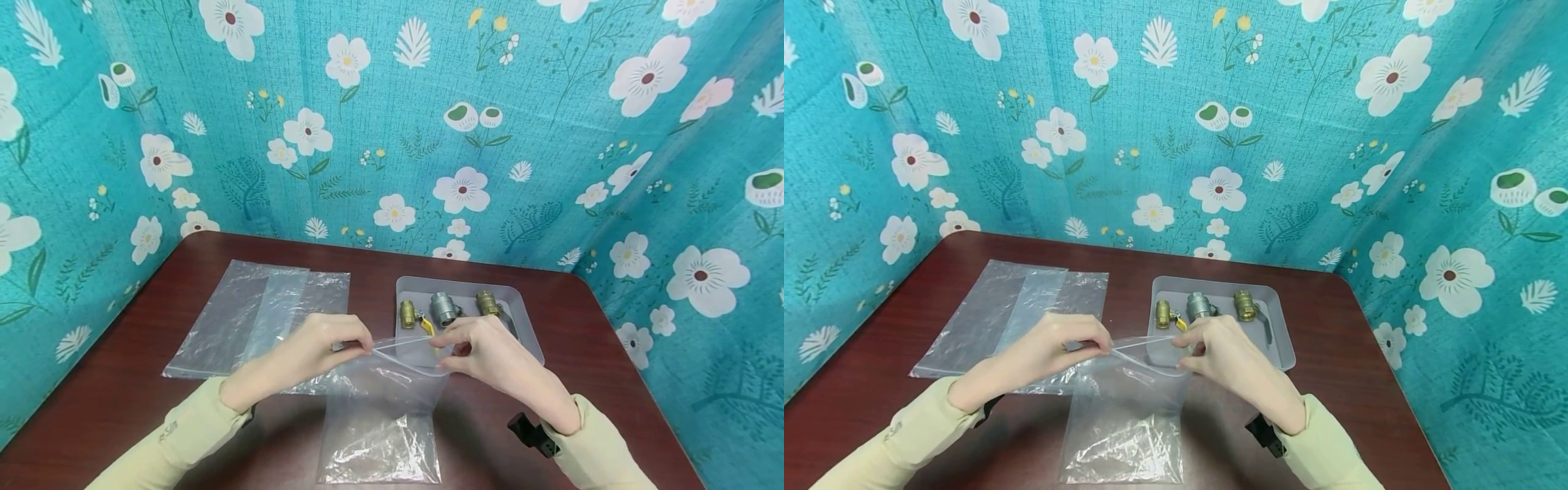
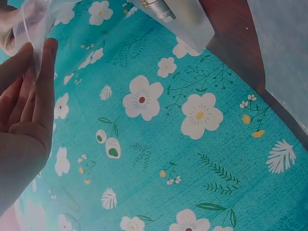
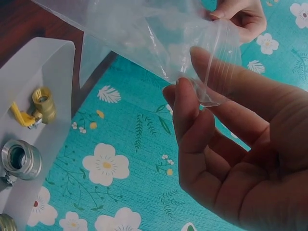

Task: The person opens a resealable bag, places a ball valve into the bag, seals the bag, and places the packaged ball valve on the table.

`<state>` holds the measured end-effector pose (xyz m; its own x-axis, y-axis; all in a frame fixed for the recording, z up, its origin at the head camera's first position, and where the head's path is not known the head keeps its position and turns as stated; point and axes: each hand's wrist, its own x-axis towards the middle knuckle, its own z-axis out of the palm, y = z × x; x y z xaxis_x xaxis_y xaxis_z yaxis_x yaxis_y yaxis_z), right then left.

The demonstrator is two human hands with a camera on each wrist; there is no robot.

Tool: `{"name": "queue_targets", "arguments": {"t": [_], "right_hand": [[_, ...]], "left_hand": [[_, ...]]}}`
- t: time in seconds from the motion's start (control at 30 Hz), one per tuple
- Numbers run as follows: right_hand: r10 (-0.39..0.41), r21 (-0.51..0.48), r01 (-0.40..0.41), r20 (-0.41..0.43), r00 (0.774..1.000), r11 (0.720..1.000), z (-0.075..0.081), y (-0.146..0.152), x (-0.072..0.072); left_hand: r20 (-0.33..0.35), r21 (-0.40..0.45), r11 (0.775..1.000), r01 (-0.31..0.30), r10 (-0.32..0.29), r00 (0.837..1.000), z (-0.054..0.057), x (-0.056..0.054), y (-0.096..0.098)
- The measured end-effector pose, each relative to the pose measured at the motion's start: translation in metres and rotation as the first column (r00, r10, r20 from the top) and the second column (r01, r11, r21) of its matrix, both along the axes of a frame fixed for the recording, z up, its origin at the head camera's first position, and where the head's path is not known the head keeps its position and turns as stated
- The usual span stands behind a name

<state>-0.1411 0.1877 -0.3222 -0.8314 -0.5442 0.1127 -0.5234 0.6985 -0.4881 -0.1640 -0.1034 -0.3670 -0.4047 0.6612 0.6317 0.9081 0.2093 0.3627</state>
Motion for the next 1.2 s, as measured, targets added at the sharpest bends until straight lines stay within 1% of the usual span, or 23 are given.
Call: {"name": "queue_targets", "arguments": {"t": [0.1,0.17,0.27,0.43,0.5,0.7,0.83,0.97,1.1,1.2], "right_hand": [[-0.001,0.001,0.001,-0.001,1.0,1.0,0.0005,0.0008,-0.0002],[0.002,0.0,-0.002,-0.001,1.0,1.0,0.0006,0.0012,-0.0004],[0.004,-0.004,-0.004,-0.005,1.0,1.0,0.0006,0.0018,-0.0002],[-0.006,-0.011,0.005,-0.035,0.999,1.0,0.0008,0.0024,0.0008],[-0.013,-0.008,0.013,-0.043,0.999,1.0,0.001,0.0024,0.0015],[-0.022,0.005,0.022,-0.073,0.997,1.0,0.0015,0.0027,0.0034],[-0.027,0.005,0.027,-0.089,0.996,1.0,0.0012,0.0033,0.0041],[-0.029,-0.004,0.029,-0.067,0.997,1.0,0.0001,0.0031,0.0053],[-0.024,-0.01,0.023,-0.057,0.998,1.0,-0.0006,0.0027,0.0064],[-0.033,-0.009,0.032,-0.058,0.998,0.999,-0.0006,0.0033,0.0067]], "left_hand": [[-0.003,0.0,1.0,0.011,-0.011,1.0,0.0001,-0.0004,0.0004],[0.0,0.01,1.0,0.008,-0.008,1.0,0.0002,-0.001,0.0005],[-0.018,0.029,0.999,-0.016,0.016,1.0,0.0003,-0.0024,0.0004],[-0.073,0.054,0.997,-0.052,0.056,0.996,0.0005,-0.0043,-0.0013],[-0.078,0.051,0.998,-0.046,0.05,0.996,0.0005,-0.0041,-0.0021],[-0.084,0.006,1.0,-0.003,0.003,0.996,0.0018,-0.002,-0.0032],[-0.097,-0.005,1.0,0.011,-0.011,0.995,0.0016,-0.0014,-0.0035],[-0.078,0.018,1.0,-0.001,0.002,0.997,0.001,-0.0021,-0.0034],[-0.037,0.041,0.998,-0.044,0.046,0.998,0.001,-0.0026,-0.006],[-0.01,0.031,0.998,-0.061,0.062,0.998,0.001,-0.0018,-0.009]]}}
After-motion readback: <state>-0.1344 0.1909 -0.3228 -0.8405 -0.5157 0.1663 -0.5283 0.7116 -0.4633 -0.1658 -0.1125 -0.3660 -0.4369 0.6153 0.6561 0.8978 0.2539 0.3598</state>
